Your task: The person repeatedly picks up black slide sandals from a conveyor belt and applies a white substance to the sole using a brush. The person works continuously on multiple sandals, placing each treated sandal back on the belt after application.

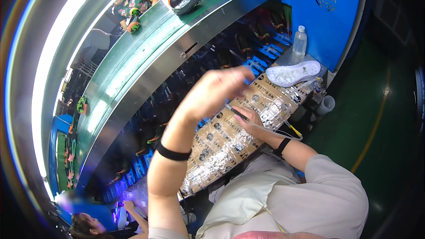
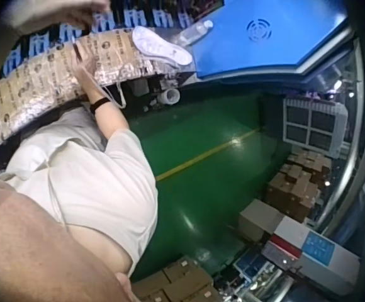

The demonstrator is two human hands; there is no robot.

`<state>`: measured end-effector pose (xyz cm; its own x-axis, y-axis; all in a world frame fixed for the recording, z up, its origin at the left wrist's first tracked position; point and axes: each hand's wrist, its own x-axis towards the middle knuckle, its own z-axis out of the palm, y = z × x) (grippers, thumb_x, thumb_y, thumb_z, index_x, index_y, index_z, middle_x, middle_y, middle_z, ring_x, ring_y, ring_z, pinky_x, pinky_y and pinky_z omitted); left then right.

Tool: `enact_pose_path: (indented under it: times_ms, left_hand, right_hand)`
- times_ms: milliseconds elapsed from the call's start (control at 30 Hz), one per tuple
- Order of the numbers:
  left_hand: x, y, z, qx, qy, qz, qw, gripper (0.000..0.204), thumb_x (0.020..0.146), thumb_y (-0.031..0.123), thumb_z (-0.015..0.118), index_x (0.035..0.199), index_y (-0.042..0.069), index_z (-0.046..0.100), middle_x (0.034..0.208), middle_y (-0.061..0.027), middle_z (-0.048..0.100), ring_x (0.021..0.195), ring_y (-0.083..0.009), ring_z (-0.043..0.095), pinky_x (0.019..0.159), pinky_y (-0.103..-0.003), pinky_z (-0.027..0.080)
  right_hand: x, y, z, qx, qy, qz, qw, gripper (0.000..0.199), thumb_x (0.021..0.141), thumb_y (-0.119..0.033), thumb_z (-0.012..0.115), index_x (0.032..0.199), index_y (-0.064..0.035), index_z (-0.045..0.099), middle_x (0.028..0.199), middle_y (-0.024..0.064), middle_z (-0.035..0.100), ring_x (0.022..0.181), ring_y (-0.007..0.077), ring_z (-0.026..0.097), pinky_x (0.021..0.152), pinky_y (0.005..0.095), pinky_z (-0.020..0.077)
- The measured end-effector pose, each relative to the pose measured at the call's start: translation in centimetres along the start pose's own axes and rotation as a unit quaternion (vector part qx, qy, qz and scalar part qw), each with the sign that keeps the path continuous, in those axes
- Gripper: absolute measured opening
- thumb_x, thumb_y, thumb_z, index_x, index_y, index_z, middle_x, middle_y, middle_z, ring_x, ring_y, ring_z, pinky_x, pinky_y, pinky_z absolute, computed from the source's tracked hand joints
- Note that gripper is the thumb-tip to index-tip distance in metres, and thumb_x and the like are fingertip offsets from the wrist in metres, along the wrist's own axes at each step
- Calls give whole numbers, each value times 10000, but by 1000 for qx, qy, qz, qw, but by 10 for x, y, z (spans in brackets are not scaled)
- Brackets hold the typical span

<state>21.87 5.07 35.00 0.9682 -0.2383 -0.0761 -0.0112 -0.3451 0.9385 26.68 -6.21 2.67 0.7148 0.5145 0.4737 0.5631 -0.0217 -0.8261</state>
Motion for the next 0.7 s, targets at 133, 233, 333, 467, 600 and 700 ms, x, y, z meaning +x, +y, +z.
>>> enact_pose_path:
  times_ms: [133, 233, 333, 467, 600, 700]
  left_hand:
    - [-33, -58, 43, 99, -175, -125, 972, 570, 1121, 415, 548, 1524, 14, 579, 1308, -133, 751, 1151, -222, 726, 1035, -366, 572]
    - [-70, -127, 91, 151, -217, -193, 945, 572, 1123, 406, 502, 1528, 8, 569, 1378, -176, 720, 1249, -296, 691, 1109, -396, 517]
    - [-117, -227, 148, 164, -194, -184, 950, 535, 1083, 349, 489, 1391, -56, 653, 1377, -275, 686, 1288, -424, 648, 1140, -453, 481]
    - [-168, -300, 210, 220, -130, -267, 929, 431, 1030, 261, 510, 1174, -76, 738, 1242, -284, 733, 1184, -459, 686, 1088, -477, 519]
    - [-214, -420, 225, 273, -115, -440, 848, 436, 1016, 229, 480, 1297, 1, 724, 1311, -287, 704, 1229, -411, 692, 1097, -486, 506]
    - [-264, -449, 240, 286, 50, -473, 832, 427, 1030, 187, 471, 1320, 5, 725, 1389, -239, 689, 1275, -374, 687, 1108, -467, 516]
  right_hand:
    - [0, 5, 0, -38, -13, -19, 999, 407, 1003, -222, 704, 1363, -33, 691, 1241, 192, 741, 1112, 385, 715, 989, 448, 563]
    - [0, -4, 5, -22, -21, -8, 1000, 380, 998, -223, 706, 1331, -41, 711, 1211, 186, 750, 1084, 378, 724, 955, 444, 569]
    - [1, -4, 8, 1, -8, -23, 1000, 351, 992, -205, 714, 1296, -31, 730, 1184, 184, 757, 1054, 367, 734, 927, 430, 571]
    - [-1, 9, 13, 46, -25, 1, 999, 353, 1009, -178, 703, 1326, -23, 721, 1244, 191, 756, 1150, 333, 720, 1018, 404, 537]
    - [11, 17, 10, 84, -44, 12, 995, 362, 1044, -180, 683, 1378, -39, 704, 1302, 180, 743, 1225, 303, 691, 1072, 392, 506]
    - [31, 14, 18, 76, -64, 3, 995, 366, 1061, -196, 667, 1388, -36, 693, 1330, 191, 729, 1234, 316, 683, 1076, 398, 501]
